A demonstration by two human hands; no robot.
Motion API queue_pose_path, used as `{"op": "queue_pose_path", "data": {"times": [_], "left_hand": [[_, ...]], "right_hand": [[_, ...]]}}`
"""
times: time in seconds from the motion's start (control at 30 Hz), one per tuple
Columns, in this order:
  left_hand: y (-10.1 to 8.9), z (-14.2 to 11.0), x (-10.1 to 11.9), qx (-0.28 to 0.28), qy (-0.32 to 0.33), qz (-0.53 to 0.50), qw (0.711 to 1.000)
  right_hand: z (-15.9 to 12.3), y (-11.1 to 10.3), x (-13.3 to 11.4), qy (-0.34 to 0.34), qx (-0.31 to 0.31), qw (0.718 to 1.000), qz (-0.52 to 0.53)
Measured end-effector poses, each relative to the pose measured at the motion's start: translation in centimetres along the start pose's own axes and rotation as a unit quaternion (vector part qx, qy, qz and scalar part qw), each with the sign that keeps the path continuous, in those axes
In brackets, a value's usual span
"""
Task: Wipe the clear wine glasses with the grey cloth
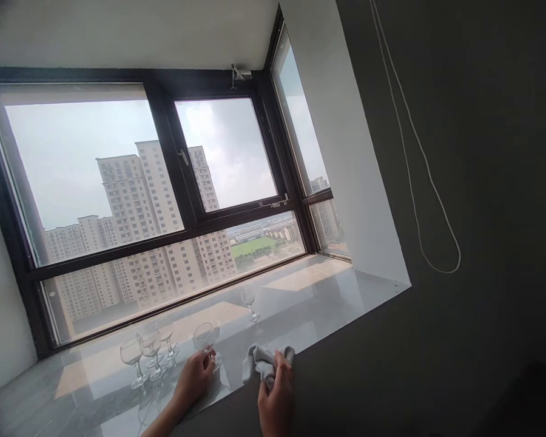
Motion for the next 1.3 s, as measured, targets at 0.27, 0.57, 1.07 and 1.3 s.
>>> {"op": "queue_pose_path", "data": {"times": [0.27,0.57,1.07,1.3], "left_hand": [[-0.01,-0.02,0.04,0.009,0.013,-0.004,1.000],[-0.13,-0.02,0.11,0.016,0.016,0.004,1.000],[0.04,0.08,-0.12,0.013,0.014,0.000,1.000],[0.27,0.19,-0.34,0.008,0.010,0.014,1.000]], "right_hand": [[-0.04,0.03,0.01,0.007,-0.005,1.000,-0.006],[-0.06,0.19,0.21,0.012,-0.006,1.000,0.007],[0.00,-0.07,-0.21,0.006,0.000,1.000,0.001],[0.07,-0.17,-0.29,-0.004,0.005,1.000,0.002]]}}
Point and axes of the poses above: each hand's wrist, its own z-axis towards the middle knuckle, its own y-axis out of the palm, x = y × z, the point moved 2 cm from there along z, towards the middle knuckle, and after that the axes turned 5 degrees about x, right-handed, at the moved point
